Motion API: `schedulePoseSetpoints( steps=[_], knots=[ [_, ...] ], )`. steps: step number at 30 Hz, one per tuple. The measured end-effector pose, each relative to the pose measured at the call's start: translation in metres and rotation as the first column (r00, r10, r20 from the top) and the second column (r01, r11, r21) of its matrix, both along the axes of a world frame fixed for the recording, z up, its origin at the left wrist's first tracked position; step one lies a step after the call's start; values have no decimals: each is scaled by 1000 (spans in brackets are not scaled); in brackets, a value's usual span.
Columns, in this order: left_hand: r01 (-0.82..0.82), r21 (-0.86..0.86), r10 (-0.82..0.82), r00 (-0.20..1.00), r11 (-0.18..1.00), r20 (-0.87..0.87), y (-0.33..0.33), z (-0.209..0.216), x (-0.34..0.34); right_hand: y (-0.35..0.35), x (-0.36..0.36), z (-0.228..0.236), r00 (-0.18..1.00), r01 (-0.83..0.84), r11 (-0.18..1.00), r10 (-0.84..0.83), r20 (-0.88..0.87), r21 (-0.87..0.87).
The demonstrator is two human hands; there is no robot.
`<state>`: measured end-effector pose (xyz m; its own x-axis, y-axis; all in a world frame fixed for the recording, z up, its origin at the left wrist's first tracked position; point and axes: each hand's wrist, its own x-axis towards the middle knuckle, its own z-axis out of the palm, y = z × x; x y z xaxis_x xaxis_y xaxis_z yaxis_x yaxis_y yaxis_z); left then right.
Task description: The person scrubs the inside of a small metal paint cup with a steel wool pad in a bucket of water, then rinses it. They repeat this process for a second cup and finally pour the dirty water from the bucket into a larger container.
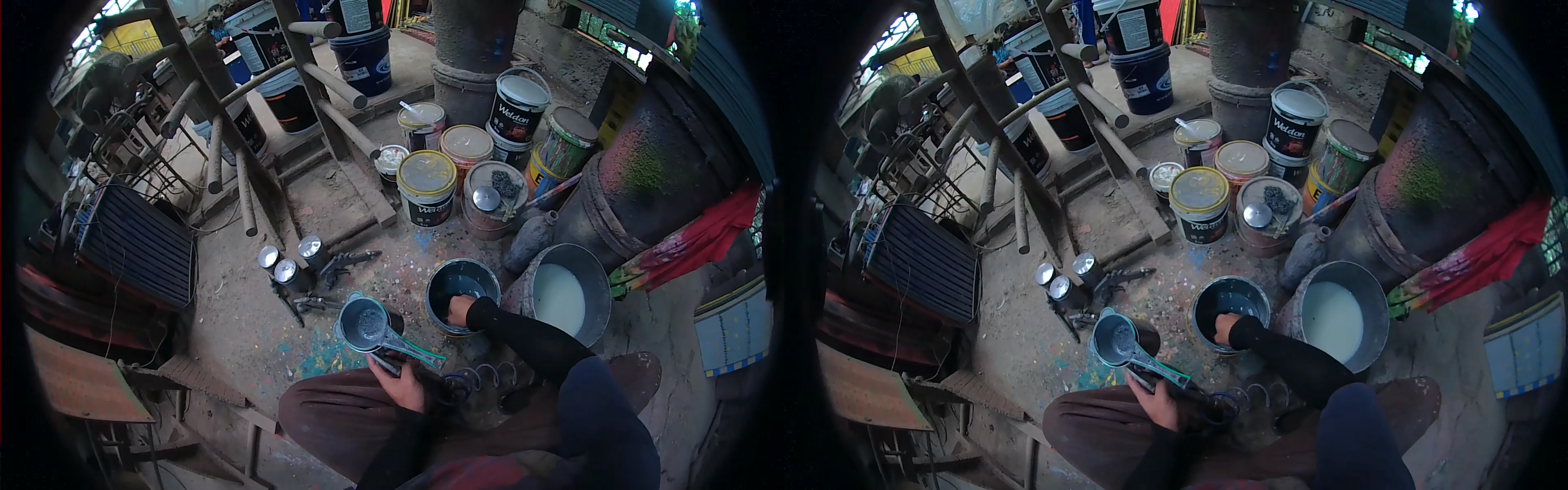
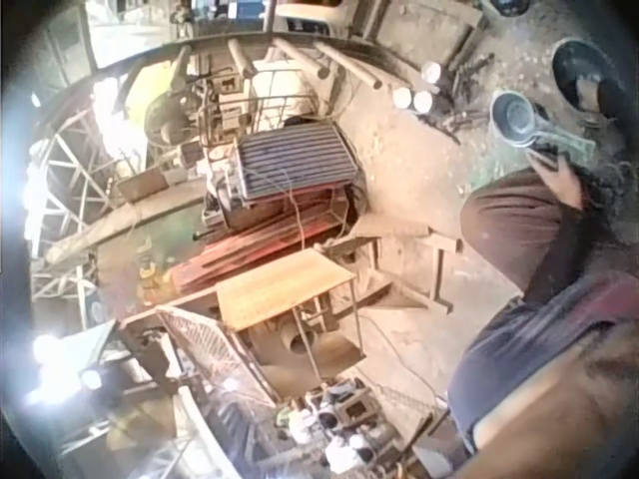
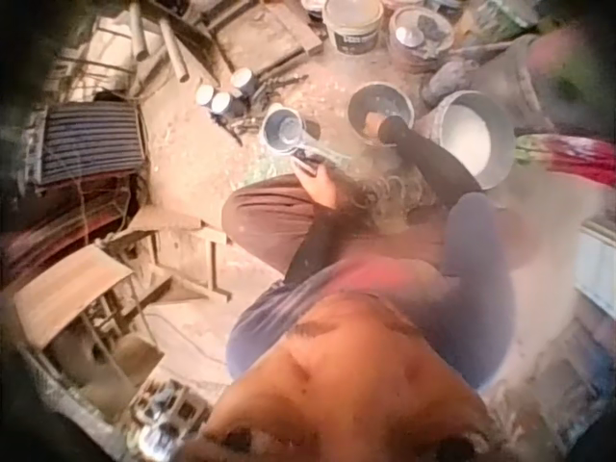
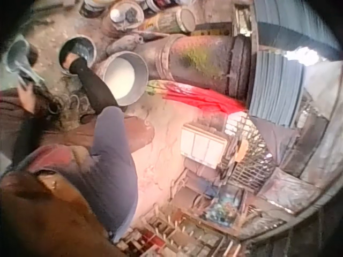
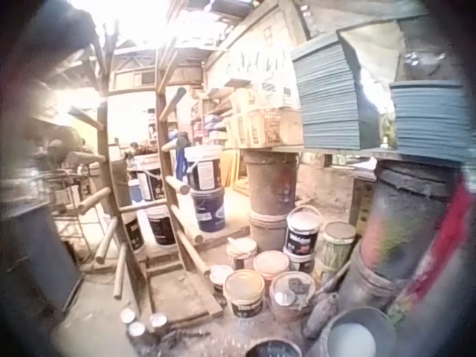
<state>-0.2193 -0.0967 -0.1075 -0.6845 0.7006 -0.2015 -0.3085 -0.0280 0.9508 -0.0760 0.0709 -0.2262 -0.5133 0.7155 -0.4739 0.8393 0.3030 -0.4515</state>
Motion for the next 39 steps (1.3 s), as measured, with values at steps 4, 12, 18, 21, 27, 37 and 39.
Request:
schedulePoseSetpoints(
  steps=[4,12,18,21,27,37,39],
  knots=[
    [2,10,-2,1000,1000,-14,-1,-11,-3,-8,12,26,954,-223,966,189,232,128],
    [13,19,-14,997,1000,72,-4,-18,-3,24,19,20,909,-202,898,24,415,391],
    [30,20,-29,998,999,-57,-3,-24,-4,30,-4,22,975,-162,920,94,202,358],
    [21,14,-21,999,1000,26,-1,-10,1,13,-13,13,965,-251,930,218,146,270],
    [6,27,-8,998,1000,68,-3,-19,-2,0,7,28,897,-396,904,342,282,164],
    [56,14,-55,997,998,-57,-4,-24,-5,34,7,14,963,-178,888,70,259,424],
    [35,11,-34,997,999,-75,-4,-29,-8,20,-5,13,970,-242,852,197,145,464]
  ],
)
